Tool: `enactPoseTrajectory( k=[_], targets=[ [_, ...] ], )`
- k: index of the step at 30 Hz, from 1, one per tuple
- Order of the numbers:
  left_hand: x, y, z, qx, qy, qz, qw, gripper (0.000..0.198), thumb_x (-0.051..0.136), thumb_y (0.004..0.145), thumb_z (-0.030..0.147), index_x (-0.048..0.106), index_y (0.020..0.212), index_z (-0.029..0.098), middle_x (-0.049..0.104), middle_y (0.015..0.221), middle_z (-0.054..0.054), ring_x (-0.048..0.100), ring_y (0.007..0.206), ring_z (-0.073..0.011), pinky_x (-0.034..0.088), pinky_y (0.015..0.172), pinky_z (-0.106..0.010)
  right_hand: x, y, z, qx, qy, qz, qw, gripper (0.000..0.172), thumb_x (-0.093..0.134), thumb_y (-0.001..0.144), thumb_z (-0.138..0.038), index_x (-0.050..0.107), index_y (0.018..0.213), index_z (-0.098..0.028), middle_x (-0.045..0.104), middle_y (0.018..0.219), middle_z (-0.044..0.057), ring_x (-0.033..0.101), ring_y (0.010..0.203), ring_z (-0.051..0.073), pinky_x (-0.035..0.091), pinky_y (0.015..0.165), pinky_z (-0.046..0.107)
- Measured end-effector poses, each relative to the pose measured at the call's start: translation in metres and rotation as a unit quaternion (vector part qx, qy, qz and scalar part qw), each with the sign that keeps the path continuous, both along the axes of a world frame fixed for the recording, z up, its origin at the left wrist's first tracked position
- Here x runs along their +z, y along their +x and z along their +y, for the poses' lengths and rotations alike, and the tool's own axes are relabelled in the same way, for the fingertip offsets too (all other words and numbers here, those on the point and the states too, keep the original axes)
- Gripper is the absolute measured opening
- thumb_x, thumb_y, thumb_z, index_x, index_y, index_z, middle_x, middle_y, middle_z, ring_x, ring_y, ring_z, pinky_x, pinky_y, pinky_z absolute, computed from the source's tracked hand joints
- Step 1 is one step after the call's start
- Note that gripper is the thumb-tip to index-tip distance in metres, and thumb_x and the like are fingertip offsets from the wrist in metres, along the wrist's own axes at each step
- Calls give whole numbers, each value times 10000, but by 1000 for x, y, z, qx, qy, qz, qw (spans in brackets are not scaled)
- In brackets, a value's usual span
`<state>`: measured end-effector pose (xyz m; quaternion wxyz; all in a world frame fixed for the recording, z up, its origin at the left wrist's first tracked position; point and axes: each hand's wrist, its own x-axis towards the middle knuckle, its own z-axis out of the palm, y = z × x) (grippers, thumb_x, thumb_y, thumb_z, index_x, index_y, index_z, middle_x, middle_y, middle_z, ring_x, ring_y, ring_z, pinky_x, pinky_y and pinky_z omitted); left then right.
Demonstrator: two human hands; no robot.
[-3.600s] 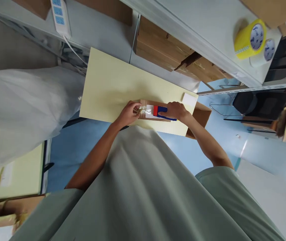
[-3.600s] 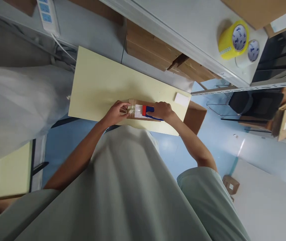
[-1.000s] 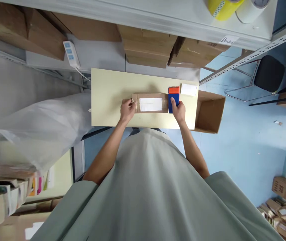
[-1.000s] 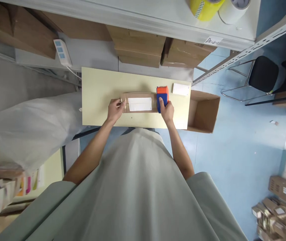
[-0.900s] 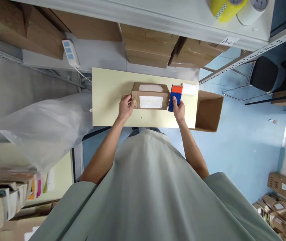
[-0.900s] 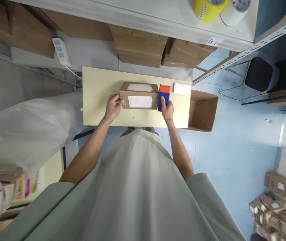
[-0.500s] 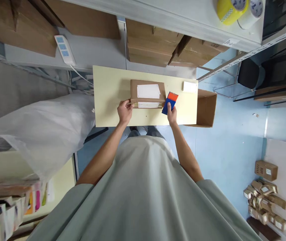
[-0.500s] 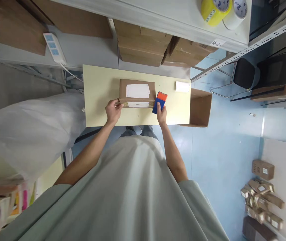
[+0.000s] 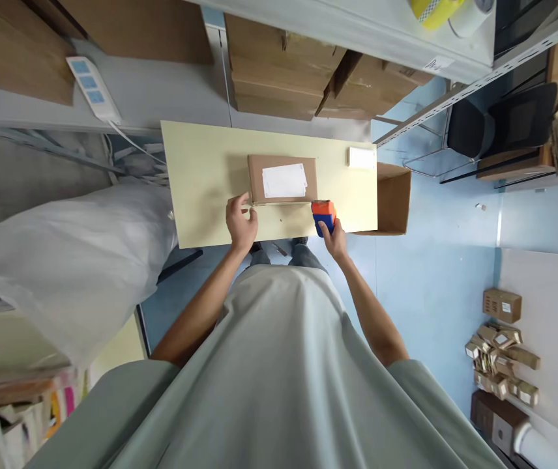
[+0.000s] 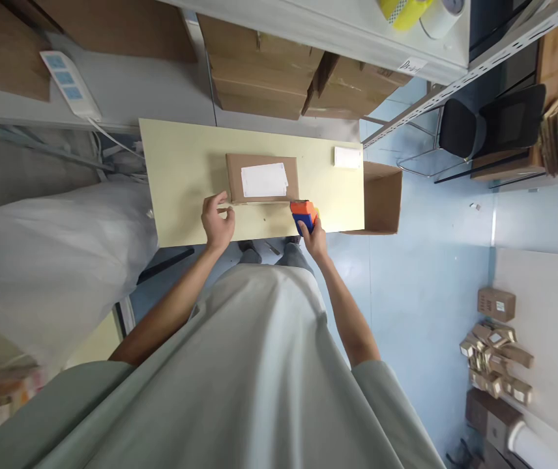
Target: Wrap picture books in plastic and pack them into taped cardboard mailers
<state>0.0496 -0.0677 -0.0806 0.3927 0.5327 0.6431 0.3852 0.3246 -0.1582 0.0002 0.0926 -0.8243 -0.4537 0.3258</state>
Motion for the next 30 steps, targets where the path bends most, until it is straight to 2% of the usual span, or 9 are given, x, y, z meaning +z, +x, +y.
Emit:
enactPoseTrajectory(
  k=[5,8,12,16,22,26,30],
  targets=[
    [40,23,-30,-172,16,-36,984,333,641,991,226,742,1308,237,769,1325,-110,731,1228,-244,676,940,-349,-4,12,-10,129,-24,-20,991,628,505,1121,-691,476,1482,-178,812,1233,208,794,1022,366,586,856,395],
    [50,44,-43,-206,30,-35,977,296,623,1019,272,760,1279,234,764,1324,-108,730,1217,-243,674,919,-346,-9,27,-12,202,-27,-29,979,666,473,1123,-753,471,1466,-182,805,1244,228,795,1049,389,604,875,438],
    [52,73,-53,-211,22,0,977,294,639,1022,303,771,1274,227,772,1290,-111,726,1175,-254,662,895,-360,-15,60,-15,282,-32,-24,959,682,428,1121,-809,505,1396,-189,794,1204,233,783,1082,394,613,931,487],
    [56,103,-65,-202,1,23,979,290,636,1034,334,780,1263,230,783,1246,-104,720,1120,-256,654,891,-372,-18,97,-14,341,-33,-4,940,726,387,1119,-831,502,1438,-189,771,1253,232,765,1161,405,606,998,523],
    [70,145,-89,-181,19,54,982,246,679,1047,368,804,1228,258,791,1241,-94,708,1201,-286,639,966,-416,-22,143,-2,398,-29,25,917,787,356,1089,-883,519,1446,-201,754,1251,220,752,1183,421,608,1018,553],
    [66,171,-98,-159,34,88,983,178,777,1019,377,827,1162,285,812,1183,-79,704,1194,-305,604,1072,-486,-24,164,7,421,-28,27,906,804,345,1080,-898,528,1438,-201,763,1237,220,733,1204,421,593,1054,557],
    [58,188,-103,-130,41,101,985,175,797,1029,398,837,1165,295,818,1185,-72,705,1177,-305,583,1093,-495,-25,179,13,435,-17,35,899,815,326,1089,-890,534,1451,-190,764,1260,225,722,1217,413,583,1071,549]
  ],
)
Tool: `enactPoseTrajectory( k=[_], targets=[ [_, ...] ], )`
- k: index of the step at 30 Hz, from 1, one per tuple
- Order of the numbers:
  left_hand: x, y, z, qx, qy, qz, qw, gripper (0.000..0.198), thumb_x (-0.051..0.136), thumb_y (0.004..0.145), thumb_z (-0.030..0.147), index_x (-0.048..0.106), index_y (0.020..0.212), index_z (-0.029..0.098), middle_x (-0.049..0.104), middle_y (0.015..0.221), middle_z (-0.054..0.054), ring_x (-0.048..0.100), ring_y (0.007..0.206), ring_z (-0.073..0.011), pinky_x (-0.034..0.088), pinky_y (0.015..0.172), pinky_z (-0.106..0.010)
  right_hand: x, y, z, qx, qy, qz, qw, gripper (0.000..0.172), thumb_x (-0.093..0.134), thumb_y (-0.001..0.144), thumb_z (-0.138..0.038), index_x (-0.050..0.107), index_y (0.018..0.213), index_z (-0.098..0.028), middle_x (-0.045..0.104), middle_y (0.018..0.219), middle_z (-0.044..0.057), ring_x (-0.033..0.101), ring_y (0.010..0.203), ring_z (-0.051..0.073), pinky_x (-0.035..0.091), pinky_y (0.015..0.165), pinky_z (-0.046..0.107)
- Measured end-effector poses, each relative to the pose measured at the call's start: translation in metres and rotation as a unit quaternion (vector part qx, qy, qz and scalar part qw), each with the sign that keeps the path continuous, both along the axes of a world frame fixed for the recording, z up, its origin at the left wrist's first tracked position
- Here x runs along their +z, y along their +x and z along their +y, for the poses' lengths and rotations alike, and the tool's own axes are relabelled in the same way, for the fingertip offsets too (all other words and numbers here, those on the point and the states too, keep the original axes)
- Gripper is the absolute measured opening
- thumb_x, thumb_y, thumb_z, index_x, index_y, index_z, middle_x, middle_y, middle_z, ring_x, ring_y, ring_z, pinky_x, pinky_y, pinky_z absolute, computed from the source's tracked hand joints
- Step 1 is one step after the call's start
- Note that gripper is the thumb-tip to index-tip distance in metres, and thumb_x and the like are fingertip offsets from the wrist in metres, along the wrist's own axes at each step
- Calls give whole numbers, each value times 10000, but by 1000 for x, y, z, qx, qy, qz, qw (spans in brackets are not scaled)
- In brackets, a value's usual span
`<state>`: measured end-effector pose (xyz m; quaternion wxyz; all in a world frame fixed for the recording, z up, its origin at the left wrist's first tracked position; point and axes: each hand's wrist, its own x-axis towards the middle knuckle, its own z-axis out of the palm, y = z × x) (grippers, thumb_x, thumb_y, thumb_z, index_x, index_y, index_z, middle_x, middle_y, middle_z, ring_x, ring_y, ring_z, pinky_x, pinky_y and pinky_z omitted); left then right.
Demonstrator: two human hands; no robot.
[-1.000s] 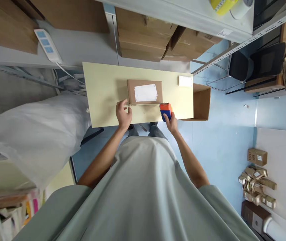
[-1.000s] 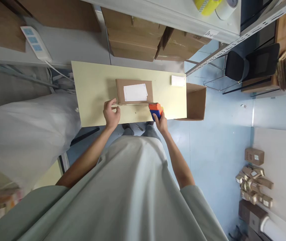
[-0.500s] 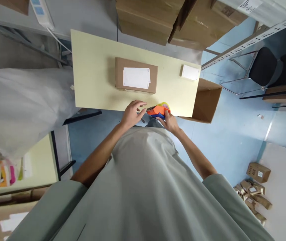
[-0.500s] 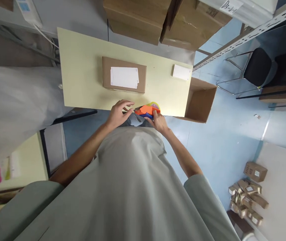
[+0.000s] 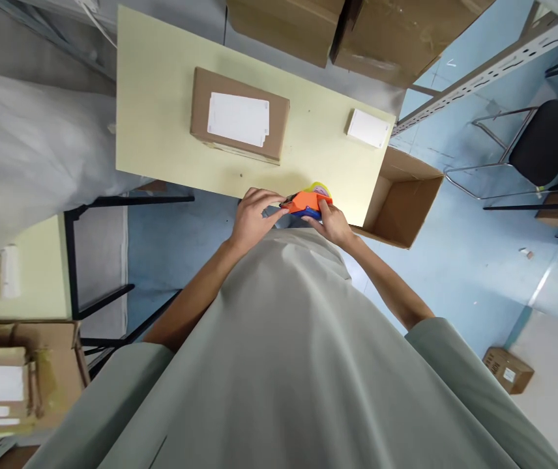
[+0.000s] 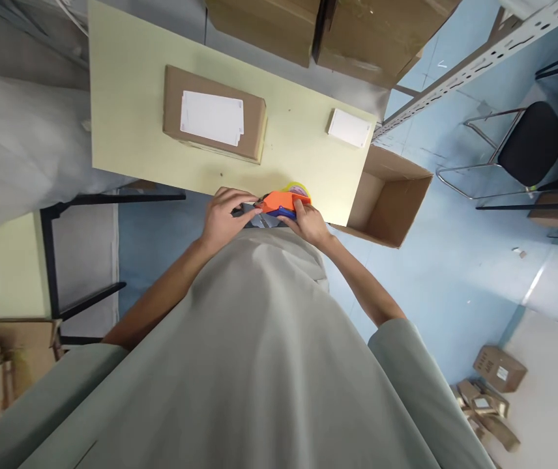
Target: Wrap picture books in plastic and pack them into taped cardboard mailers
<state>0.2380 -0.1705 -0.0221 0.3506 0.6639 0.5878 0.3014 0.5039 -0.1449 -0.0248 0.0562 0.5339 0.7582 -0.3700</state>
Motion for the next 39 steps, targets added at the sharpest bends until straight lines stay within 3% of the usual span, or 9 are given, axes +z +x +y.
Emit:
enactPoseTrajectory(
  k=[9,15,19,22,25,30,33,36,39],
  targets=[
    [-11,11,-1,30,17,5,999,214,851,994,428,877,1174,315,804,1114,-62,669,1156,-313,580,1095,-510,-17,14,6,29,4,18,999,886,314,1109,-866,432,1614,-148,715,1444,273,715,1332,426,581,1105,534],
    [-21,11,4,0,15,-1,1000,244,921,928,409,886,1144,303,805,1090,-66,665,1142,-316,583,1075,-504,-24,21,7,55,25,29,998,849,340,1098,-875,465,1558,-172,744,1374,255,715,1306,425,580,1115,557],
    [-14,7,6,-16,-26,-15,999,307,961,859,406,876,1124,278,809,1095,-64,666,1148,-317,603,1017,-473,-20,27,9,69,27,52,996,882,382,1068,-910,503,1519,-162,752,1325,246,707,1276,423,572,1116,556],
    [-4,2,11,-40,-48,-32,997,265,889,883,369,866,1121,256,823,1122,-62,677,1148,-302,612,929,-412,-17,31,12,75,37,51,995,938,344,1055,-940,511,1529,-148,747,1333,244,721,1242,406,582,1094,540],
    [-4,-1,18,-31,-57,-36,997,201,806,900,330,860,1069,236,831,1104,-69,700,1100,-274,599,891,-369,-14,31,16,93,57,23,994,943,319,1069,-928,516,1536,-133,771,1296,238,760,1160,408,607,1019,533],
    [-33,0,30,12,-112,-64,992,239,791,905,423,852,980,205,840,1026,-92,728,928,-234,564,810,-339,-6,18,20,129,79,-41,988,909,341,1101,-878,536,1524,-97,771,1393,265,807,1066,408,608,921,481],
    [-54,-3,31,11,-138,-88,986,297,815,894,498,855,937,207,849,992,-96,735,883,-238,552,787,-343,3,13,21,143,65,-82,984,872,348,1128,-837,558,1510,-81,811,1300,256,817,1063,412,588,912,460],
    [-71,-14,32,33,-148,-105,983,347,853,868,554,849,903,209,851,961,-92,724,851,-236,552,775,-339,14,17,24,151,56,-113,980,807,396,1151,-780,576,1506,-78,829,1232,243,819,1083,416,571,917,446],
    [-85,-34,41,93,-126,-121,980,348,886,843,545,840,881,202,838,934,-88,704,841,-224,555,796,-330,23,31,32,130,51,-160,977,748,457,1155,-733,592,1501,-83,834,1206,239,815,1081,421,559,914,440]
  ],
)
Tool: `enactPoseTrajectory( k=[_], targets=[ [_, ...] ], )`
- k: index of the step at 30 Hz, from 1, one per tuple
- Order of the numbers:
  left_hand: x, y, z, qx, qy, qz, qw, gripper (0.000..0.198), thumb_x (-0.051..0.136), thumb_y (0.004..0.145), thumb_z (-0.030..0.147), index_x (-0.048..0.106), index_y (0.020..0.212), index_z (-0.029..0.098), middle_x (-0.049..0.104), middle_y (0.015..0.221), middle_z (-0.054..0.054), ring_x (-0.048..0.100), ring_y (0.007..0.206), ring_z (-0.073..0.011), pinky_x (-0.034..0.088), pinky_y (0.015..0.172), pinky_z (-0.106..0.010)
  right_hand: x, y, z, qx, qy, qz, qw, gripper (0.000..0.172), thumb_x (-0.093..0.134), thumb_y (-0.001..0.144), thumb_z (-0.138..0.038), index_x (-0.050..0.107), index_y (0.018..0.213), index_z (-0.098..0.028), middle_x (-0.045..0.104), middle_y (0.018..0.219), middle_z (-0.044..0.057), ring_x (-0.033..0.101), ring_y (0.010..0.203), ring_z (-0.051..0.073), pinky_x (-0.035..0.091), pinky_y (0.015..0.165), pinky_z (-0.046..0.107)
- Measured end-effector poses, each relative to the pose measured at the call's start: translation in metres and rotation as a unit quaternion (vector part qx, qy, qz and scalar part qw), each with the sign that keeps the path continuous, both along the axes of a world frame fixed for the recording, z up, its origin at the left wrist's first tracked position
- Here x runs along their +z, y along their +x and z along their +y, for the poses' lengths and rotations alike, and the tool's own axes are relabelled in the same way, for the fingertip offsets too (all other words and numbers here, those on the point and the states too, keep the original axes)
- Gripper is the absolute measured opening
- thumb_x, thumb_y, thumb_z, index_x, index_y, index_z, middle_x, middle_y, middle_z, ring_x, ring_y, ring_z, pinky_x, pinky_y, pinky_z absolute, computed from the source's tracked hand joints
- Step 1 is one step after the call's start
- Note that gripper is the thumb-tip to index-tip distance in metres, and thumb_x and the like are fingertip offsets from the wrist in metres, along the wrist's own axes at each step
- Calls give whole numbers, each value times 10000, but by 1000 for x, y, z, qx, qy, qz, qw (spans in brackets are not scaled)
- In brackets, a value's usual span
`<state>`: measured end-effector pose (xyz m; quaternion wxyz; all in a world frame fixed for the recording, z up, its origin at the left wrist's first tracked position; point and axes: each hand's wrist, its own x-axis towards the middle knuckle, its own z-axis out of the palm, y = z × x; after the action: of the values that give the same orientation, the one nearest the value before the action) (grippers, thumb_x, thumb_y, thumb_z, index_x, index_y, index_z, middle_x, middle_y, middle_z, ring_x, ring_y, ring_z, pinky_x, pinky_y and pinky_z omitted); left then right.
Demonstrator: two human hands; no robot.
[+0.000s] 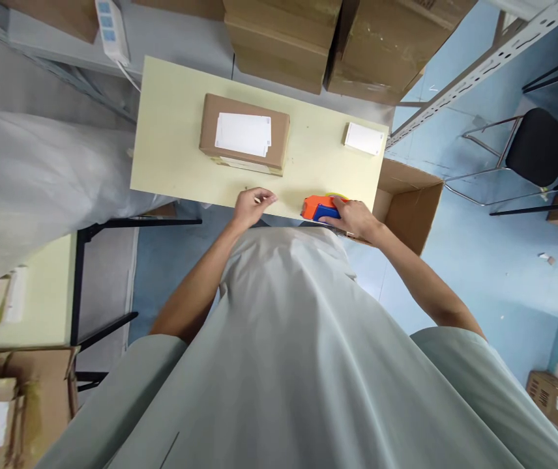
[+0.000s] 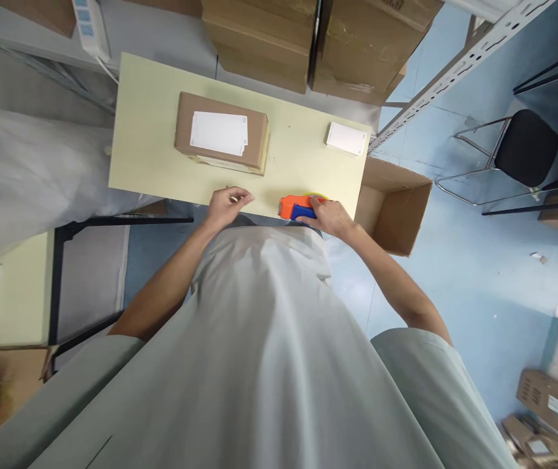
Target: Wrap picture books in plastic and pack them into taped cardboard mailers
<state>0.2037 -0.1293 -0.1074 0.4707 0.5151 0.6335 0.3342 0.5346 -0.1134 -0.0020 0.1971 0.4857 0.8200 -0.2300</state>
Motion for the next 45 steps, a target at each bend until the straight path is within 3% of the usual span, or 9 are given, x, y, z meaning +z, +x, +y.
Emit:
enactPoseTrajectory(
  k=[4,9,17,22,31,35,38,42,45],
  targets=[
    [-20,-17,22,75,19,-4,997,292,891,834,477,828,869,195,822,914,-73,664,813,-204,547,811,-321,-1,9,12,-49,27,-37,998,750,482,1150,-711,572,1533,-72,835,1186,240,806,1091,432,553,917,444],
    [-38,-8,42,134,25,0,991,250,868,856,429,829,886,184,827,923,-65,609,756,-178,511,774,-306,-21,-2,26,-93,55,-47,993,820,430,1139,-745,541,1545,-41,811,1229,283,787,1113,452,552,910,465],
    [-47,-5,54,178,16,60,982,139,793,909,307,845,949,185,834,957,-69,637,796,-195,488,829,-318,-37,-25,34,-125,47,-49,990,827,349,1153,-749,496,1544,-35,798,1250,302,776,1129,454,559,908,473],
    [-51,-4,60,189,-5,69,980,155,781,946,341,828,982,197,838,1011,-79,663,824,-215,501,880,-343,-39,-37,36,-144,44,-53,987,808,340,1161,-741,467,1557,-48,790,1285,302,776,1141,447,568,915,472],
    [-37,-5,63,201,-21,73,977,174,789,952,344,870,1008,201,865,1027,-94,758,943,-248,544,921,-342,-39,-49,32,-162,33,-64,984,854,238,1159,-769,440,1556,-40,778,1278,318,766,1133,435,576,917,470],
    [-31,-9,64,196,-39,71,977,198,807,928,390,860,978,206,858,1020,-103,779,1003,-268,551,993,-365,-39,-53,27,-164,25,-71,984,798,268,1171,-721,443,1536,-33,773,1268,331,763,1118,436,583,898,468],
    [-29,-11,62,227,-75,65,969,247,839,876,457,812,934,218,843,1040,-123,777,1113,-299,565,1016,-388,-38,-55,24,-158,19,-71,985,749,291,1178,-672,459,1510,-22,786,1203,332,767,1090,441,582,893,475],
    [-22,-7,52,221,-151,-30,963,322,834,836,516,739,908,217,806,1005,-131,783,1127,-327,624,960,-439,-39,-55,21,-160,22,-62,985,712,288,1175,-631,478,1494,-23,802,1085,302,772,1020,429,578,896,493],
    [-12,4,50,206,-230,-157,938,362,853,849,529,744,953,200,780,1044,-139,791,1097,-302,671,981,-459,-42,-52,20,-166,26,-46,985,700,263,1176,-617,496,1493,-37,808,1060,280,777,989,412,575,919,498]
  ],
)
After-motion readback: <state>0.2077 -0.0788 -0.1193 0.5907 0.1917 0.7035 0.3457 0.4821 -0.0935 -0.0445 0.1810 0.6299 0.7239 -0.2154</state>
